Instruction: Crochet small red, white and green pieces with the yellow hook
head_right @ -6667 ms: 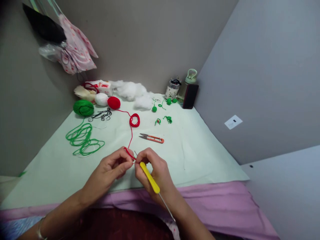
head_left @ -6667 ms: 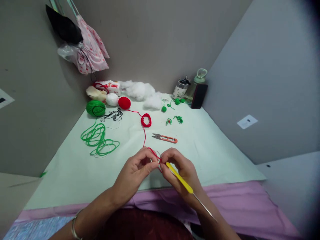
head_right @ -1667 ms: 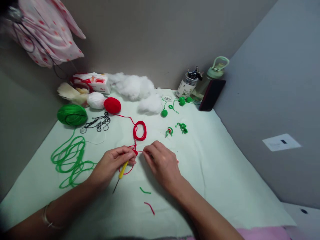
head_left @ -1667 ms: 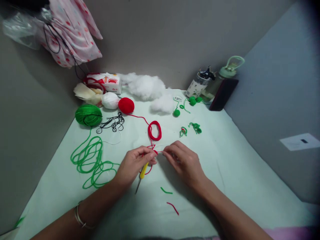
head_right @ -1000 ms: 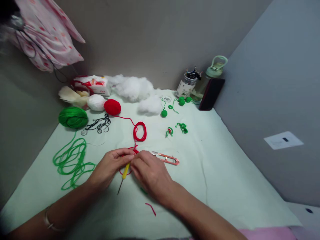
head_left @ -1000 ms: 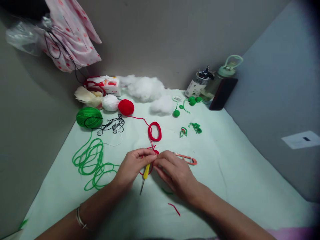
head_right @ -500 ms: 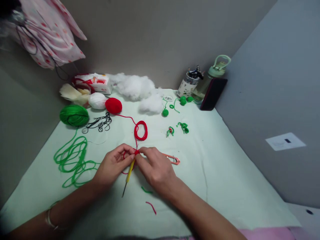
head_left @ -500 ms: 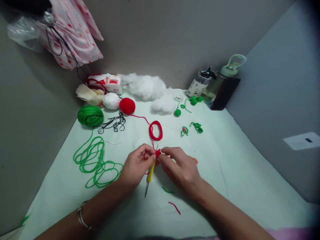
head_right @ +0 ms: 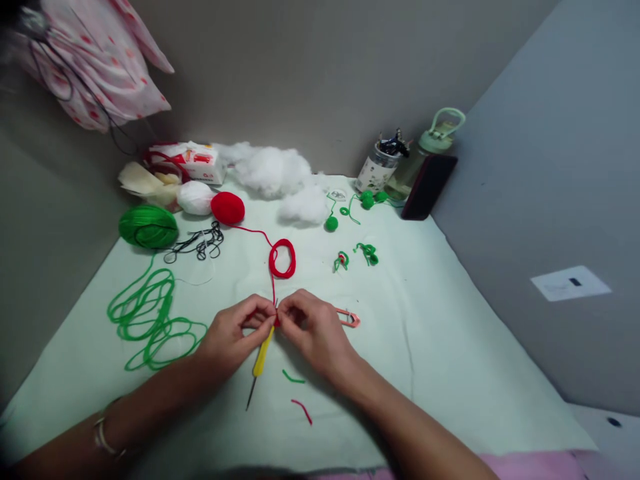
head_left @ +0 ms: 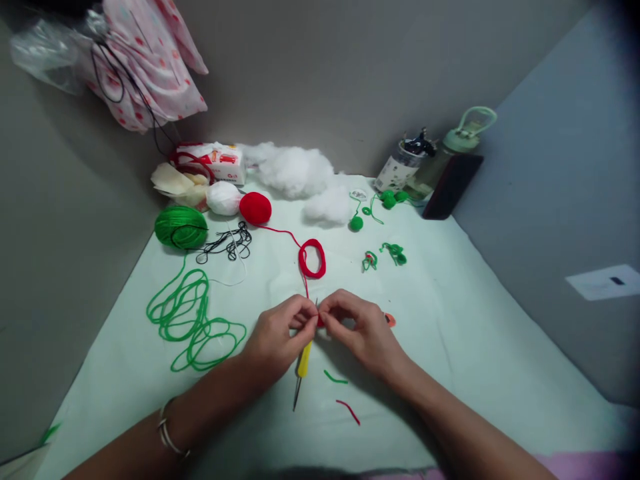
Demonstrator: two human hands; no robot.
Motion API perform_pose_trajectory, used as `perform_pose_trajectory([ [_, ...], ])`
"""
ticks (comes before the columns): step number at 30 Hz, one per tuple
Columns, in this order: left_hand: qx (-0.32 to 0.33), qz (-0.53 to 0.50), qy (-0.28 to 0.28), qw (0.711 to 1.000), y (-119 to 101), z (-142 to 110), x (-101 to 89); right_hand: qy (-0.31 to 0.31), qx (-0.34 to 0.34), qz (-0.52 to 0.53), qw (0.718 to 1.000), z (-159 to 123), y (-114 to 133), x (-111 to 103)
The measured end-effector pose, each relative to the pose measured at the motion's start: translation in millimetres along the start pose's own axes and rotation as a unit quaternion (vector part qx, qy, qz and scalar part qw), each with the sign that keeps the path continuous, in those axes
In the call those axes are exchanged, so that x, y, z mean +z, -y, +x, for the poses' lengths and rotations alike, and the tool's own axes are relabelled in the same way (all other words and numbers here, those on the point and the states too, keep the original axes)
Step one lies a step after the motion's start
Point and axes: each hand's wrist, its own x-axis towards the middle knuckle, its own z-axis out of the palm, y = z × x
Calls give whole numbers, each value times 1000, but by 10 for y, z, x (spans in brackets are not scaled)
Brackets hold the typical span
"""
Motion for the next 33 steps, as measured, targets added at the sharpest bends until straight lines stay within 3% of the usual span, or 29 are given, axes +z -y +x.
perform_pose_trajectory([
  [4, 55, 51, 6, 997, 31, -14, -36, 38, 101, 118, 987, 52, 9, -48],
  [7, 96, 89, 12, 991, 31, -12, -68, 61, 131, 165, 976, 75, 7, -79],
  [21, 227, 200, 7, 953, -8, 1, -114, 86, 172, 247, 950, 85, -7, -79],
  [28, 326, 170, -26, 929, 60, 37, -135, 109, 209, 290, 927, 95, -27, -101],
  [33, 308, 137, -34, 941, 48, 36, -127, 98, 197, 308, 926, 90, -52, -98],
])
